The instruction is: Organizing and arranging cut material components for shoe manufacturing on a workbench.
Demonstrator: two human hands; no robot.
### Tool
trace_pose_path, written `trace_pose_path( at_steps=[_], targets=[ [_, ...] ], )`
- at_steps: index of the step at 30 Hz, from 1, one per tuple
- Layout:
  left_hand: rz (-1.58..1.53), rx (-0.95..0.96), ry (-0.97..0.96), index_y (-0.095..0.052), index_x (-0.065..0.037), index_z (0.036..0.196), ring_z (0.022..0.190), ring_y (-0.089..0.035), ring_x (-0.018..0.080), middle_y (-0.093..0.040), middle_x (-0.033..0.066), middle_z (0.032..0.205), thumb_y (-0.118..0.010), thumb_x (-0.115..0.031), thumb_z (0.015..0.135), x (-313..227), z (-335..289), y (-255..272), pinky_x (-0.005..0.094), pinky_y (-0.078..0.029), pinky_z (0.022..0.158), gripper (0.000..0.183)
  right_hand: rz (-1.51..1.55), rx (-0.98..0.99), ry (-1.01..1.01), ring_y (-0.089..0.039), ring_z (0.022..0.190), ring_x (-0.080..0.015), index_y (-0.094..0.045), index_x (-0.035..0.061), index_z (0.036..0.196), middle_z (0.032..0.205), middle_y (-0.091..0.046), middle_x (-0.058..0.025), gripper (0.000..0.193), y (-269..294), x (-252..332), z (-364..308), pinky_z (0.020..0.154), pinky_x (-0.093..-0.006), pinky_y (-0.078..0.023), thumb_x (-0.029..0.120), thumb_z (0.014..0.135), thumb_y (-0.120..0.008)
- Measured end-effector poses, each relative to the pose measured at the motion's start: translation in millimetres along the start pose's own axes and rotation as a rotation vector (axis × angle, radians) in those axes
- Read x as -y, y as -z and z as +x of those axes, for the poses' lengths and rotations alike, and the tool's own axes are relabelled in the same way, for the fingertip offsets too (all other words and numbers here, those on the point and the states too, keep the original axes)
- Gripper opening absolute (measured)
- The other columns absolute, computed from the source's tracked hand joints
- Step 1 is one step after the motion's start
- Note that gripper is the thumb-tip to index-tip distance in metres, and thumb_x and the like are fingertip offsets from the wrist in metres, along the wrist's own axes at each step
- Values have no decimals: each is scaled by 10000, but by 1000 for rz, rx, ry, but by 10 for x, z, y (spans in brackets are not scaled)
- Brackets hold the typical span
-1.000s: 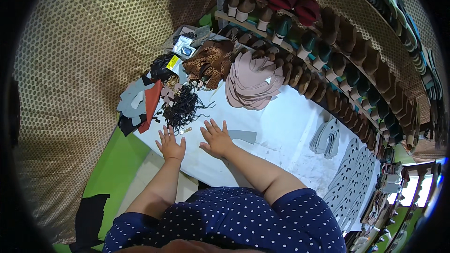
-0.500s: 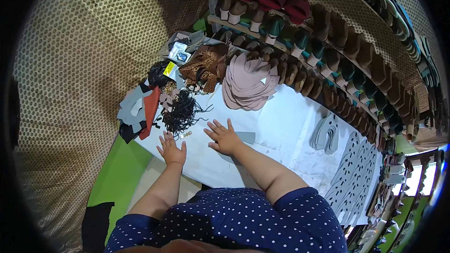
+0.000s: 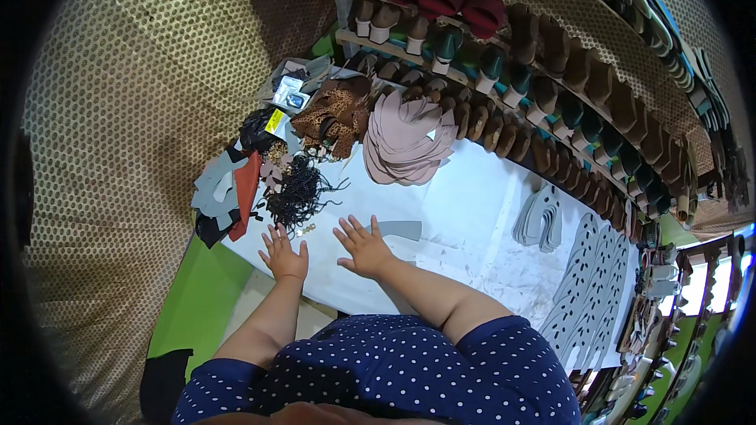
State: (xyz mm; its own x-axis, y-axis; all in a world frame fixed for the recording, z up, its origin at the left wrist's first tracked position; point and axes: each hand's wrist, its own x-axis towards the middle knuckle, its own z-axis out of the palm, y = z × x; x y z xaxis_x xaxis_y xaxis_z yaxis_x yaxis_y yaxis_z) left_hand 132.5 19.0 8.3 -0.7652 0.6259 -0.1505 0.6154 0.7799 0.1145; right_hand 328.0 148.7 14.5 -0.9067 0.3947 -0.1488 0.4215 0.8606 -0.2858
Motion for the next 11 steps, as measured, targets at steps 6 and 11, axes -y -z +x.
trace_pose_path(
  at_steps=[6,11],
  targets=[
    [15,1,-5,-186,-225,1619,1552,-105,338,-139,88,1691,-588,-486,911,-2,-15,8,633,-93,1197,855,55,-28,20,-132,1552,-297,-266,184,1592,1667,-214,-91,776,33,-29,4,1182,-694,-46,585,960,-470],
    [7,-2,-7,-193,-226,1618,1553,-101,340,-146,90,1689,-596,-478,910,-9,-24,-34,642,-92,1194,852,40,129,-16,-129,1551,-306,-281,197,1588,1668,-215,-85,764,46,-220,29,1161,-729,-27,543,952,-527]
  ],
)
